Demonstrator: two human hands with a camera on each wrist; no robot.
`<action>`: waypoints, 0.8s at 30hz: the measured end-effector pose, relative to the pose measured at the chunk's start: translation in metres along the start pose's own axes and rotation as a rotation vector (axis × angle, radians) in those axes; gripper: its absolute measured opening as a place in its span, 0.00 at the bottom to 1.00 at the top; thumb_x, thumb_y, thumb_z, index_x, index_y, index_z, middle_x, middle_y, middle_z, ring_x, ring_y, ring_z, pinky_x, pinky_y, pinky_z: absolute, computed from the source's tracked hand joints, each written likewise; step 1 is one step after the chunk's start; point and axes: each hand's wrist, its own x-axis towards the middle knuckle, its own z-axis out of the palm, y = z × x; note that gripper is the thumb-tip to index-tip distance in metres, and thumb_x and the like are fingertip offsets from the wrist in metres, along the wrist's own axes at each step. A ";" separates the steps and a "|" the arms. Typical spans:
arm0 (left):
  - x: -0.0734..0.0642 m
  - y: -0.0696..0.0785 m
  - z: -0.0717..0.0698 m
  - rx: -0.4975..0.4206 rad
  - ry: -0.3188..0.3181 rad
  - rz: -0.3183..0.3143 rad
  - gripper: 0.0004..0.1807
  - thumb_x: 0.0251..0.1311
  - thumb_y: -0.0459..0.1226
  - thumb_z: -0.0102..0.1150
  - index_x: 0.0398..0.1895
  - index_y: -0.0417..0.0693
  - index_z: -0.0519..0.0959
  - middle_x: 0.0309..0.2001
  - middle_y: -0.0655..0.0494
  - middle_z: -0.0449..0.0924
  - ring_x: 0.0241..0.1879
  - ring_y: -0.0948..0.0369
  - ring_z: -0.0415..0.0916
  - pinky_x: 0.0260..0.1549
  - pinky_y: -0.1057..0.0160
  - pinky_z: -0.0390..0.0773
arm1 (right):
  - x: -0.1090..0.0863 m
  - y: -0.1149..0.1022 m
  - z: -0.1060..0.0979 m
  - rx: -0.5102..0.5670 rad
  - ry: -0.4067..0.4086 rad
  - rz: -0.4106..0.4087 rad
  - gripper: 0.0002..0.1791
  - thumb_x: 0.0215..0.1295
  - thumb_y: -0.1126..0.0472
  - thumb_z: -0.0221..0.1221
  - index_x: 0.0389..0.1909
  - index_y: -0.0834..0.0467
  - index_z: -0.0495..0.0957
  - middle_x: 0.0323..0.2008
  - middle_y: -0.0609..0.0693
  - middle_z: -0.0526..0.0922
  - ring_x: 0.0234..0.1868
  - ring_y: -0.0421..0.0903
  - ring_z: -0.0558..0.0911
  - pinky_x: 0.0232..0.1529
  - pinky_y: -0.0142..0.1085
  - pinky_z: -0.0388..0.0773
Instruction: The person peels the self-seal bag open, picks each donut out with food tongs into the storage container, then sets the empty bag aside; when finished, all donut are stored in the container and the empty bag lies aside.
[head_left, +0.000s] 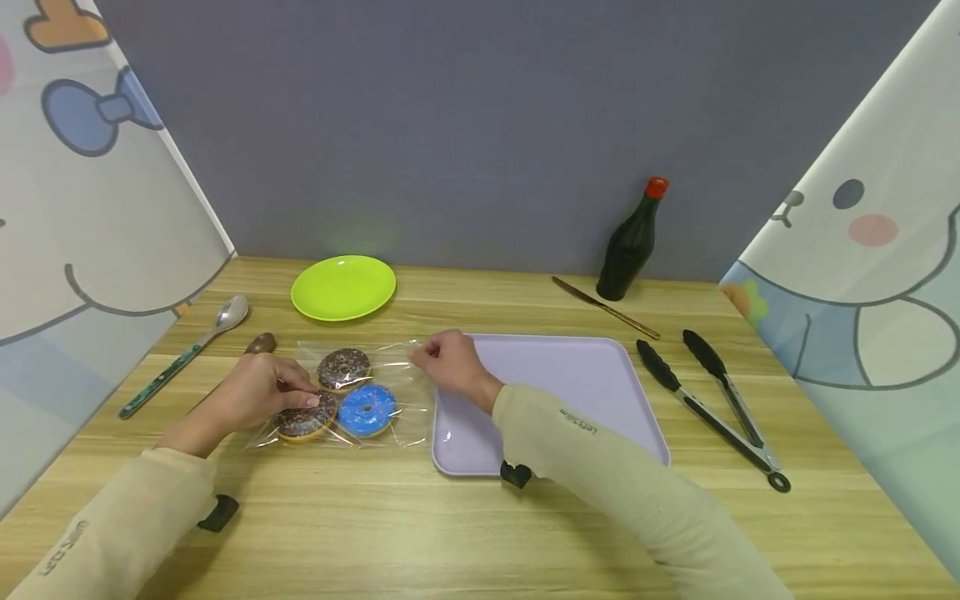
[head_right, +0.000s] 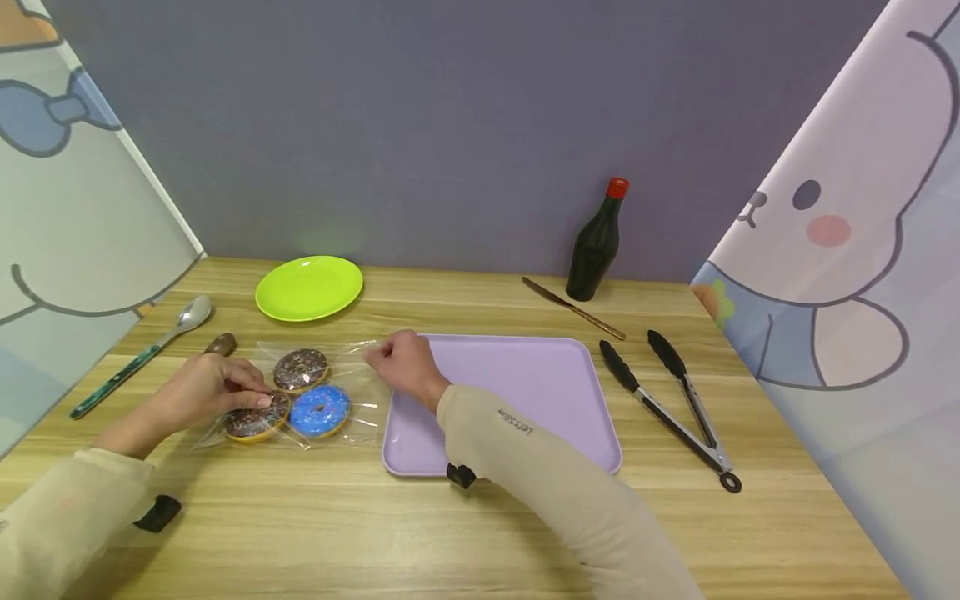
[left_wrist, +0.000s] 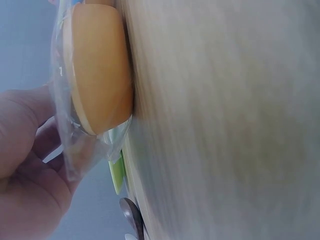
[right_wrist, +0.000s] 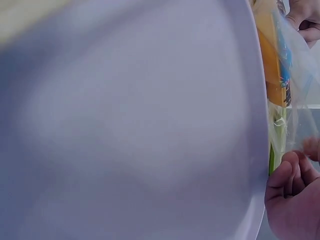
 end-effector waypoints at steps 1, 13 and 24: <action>0.000 0.000 0.000 -0.004 -0.002 0.002 0.07 0.42 0.33 0.75 0.21 0.54 0.87 0.27 0.68 0.81 0.30 0.64 0.78 0.31 0.59 0.78 | 0.000 0.000 0.000 -0.011 0.005 0.000 0.11 0.61 0.59 0.63 0.24 0.61 0.82 0.18 0.44 0.76 0.20 0.37 0.70 0.22 0.28 0.68; 0.001 0.002 -0.002 -0.012 -0.009 0.003 0.05 0.42 0.35 0.75 0.21 0.54 0.87 0.27 0.66 0.82 0.30 0.62 0.79 0.32 0.57 0.78 | -0.001 0.007 -0.006 -0.021 0.042 0.023 0.10 0.61 0.63 0.62 0.22 0.61 0.81 0.19 0.46 0.76 0.23 0.39 0.72 0.24 0.29 0.70; -0.001 0.000 -0.001 -0.010 0.016 0.029 0.07 0.41 0.34 0.76 0.20 0.55 0.86 0.26 0.67 0.81 0.29 0.65 0.78 0.30 0.59 0.78 | -0.002 0.013 -0.011 -0.014 0.065 0.069 0.09 0.61 0.63 0.60 0.24 0.61 0.81 0.22 0.46 0.78 0.25 0.40 0.73 0.26 0.30 0.70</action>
